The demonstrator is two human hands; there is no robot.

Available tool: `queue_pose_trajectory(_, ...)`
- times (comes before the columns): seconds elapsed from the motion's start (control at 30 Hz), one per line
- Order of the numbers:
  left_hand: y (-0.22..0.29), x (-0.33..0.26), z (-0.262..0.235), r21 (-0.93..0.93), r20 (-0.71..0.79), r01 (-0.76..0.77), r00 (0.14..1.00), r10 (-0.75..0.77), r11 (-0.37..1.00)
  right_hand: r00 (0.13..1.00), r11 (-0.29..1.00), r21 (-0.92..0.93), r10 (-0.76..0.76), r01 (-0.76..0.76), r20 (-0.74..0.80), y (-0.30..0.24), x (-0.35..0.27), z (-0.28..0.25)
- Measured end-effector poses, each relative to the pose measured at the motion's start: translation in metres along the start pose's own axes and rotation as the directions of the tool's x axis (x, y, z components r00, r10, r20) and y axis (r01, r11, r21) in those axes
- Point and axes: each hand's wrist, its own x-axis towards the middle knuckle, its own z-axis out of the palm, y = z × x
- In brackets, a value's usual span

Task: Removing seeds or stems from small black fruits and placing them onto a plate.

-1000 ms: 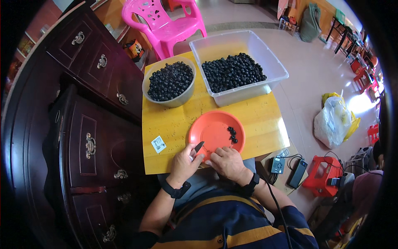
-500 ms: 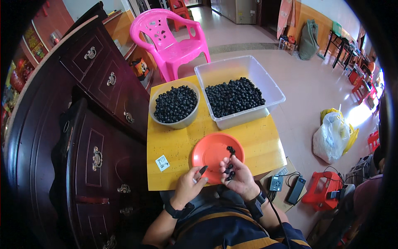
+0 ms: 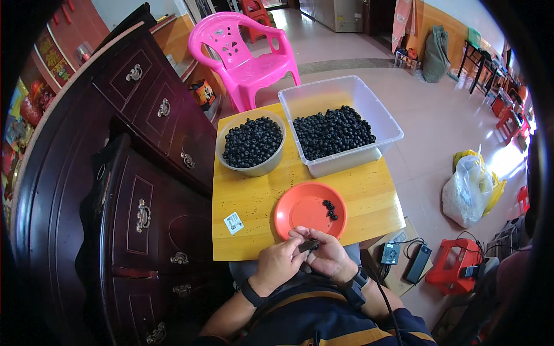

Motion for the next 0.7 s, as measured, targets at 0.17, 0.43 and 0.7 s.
queue_pose_trajectory(0.17, 0.007, 0.004, -0.005, -0.022, 0.014, 0.041, 0.999, -0.041, 0.999, 1.0, 1.0, 0.021, 0.02, -0.02, 0.01, -0.001, -0.004, 0.009)
queue_pose_trajectory(0.43, 0.015, 0.011, -0.024, -0.259, -0.063, 0.014, 0.998, -0.031, 0.966, 1.0, 0.98, -0.196, 0.025, -0.022, 0.011, 0.001, -0.013, 0.014)
queue_pose_trajectory(0.7, 0.012, 0.005, -0.015, -0.235, -0.142, -0.073, 0.989, 0.04, 0.969, 0.978, 0.969, -0.244, 0.085, -0.036, 0.192, 0.0, -0.014, 0.009)
